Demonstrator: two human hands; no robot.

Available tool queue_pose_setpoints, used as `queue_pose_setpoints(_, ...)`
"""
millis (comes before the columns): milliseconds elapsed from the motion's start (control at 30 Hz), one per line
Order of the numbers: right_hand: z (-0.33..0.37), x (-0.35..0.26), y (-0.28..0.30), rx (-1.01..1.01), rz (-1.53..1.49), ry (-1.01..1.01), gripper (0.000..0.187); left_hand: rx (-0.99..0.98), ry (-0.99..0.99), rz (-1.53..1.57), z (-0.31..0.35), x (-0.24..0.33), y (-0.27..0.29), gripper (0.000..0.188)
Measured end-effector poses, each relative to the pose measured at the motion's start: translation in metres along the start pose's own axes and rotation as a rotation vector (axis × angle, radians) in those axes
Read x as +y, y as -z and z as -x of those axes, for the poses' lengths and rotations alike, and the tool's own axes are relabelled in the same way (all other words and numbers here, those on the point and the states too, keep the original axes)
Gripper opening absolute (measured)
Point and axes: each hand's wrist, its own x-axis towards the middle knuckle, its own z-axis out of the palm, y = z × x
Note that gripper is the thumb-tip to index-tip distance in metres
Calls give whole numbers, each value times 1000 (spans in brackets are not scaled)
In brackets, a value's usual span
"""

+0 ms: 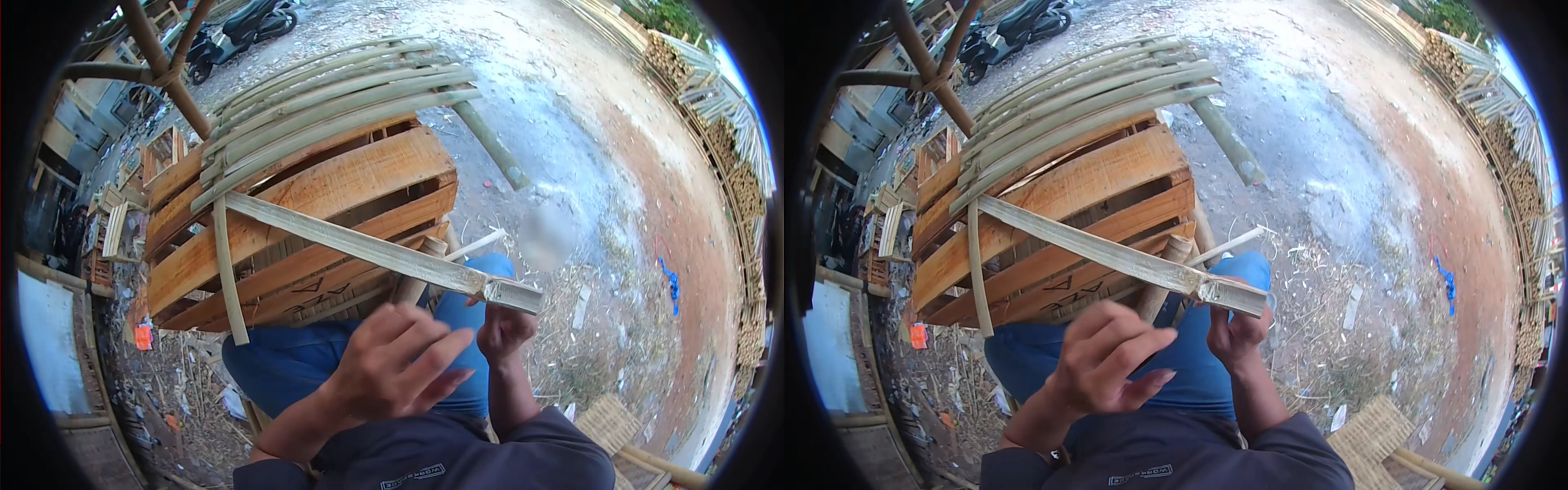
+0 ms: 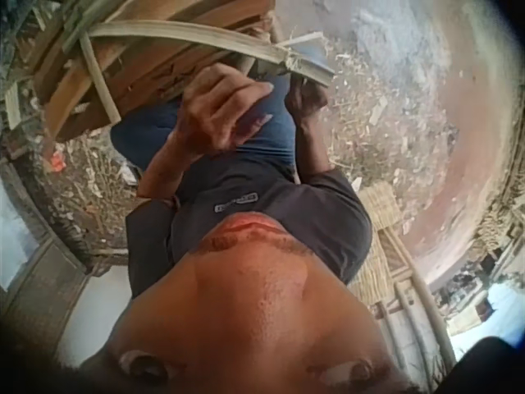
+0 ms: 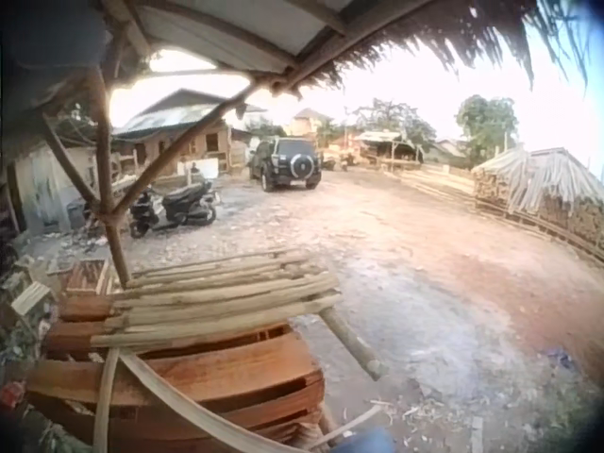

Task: The person uses a machete to shape and refine a bamboo pole by carving out sections of the wood while sitting on a bamboo bench.

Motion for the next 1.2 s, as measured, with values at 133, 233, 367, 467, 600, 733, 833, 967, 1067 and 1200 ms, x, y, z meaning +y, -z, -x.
queue_pose_setpoints(133, -8, -7, 0, 51, 163, 40, 9, 288, -255, -676, -55, -17, 7, 47)
queue_pose_setpoints(233, -12, -7, 0, 53, 210, 36, 15, 236, -253, -777, -63, -34, 6, 41)
queue_pose_setpoints(367, -16, 4, 5, 25, 256, 53, 16, 201, -306, -838, -73, -41, 10, 36)
queue_pose_setpoints(467, -33, -4, 3, 76, 281, 130, 17, 215, -383, -819, -84, -49, 13, 36)
queue_pose_setpoints(600, -55, -7, -2, 122, 300, 219, 7, 320, -469, -763, -94, -53, 17, 37)
queue_pose_setpoints(733, -73, -9, -7, 140, 230, 264, 5, 364, -504, -780, -102, -52, 24, 39)
queue_pose_setpoints(833, -82, -10, -10, 152, 164, 283, 5, 357, -495, -818, -104, -49, 30, 36)
queue_pose_setpoints(967, -89, -11, -14, 177, 124, 304, 6, 392, -485, -805, -108, -47, 33, 35)
queue_pose_setpoints(1067, -91, -12, -13, 176, 87, 298, 7, 398, -482, -820, -110, -44, 35, 36)
queue_pose_setpoints(1200, -91, -15, -12, 156, 39, 265, 10, 420, -479, -816, -110, -43, 34, 36)
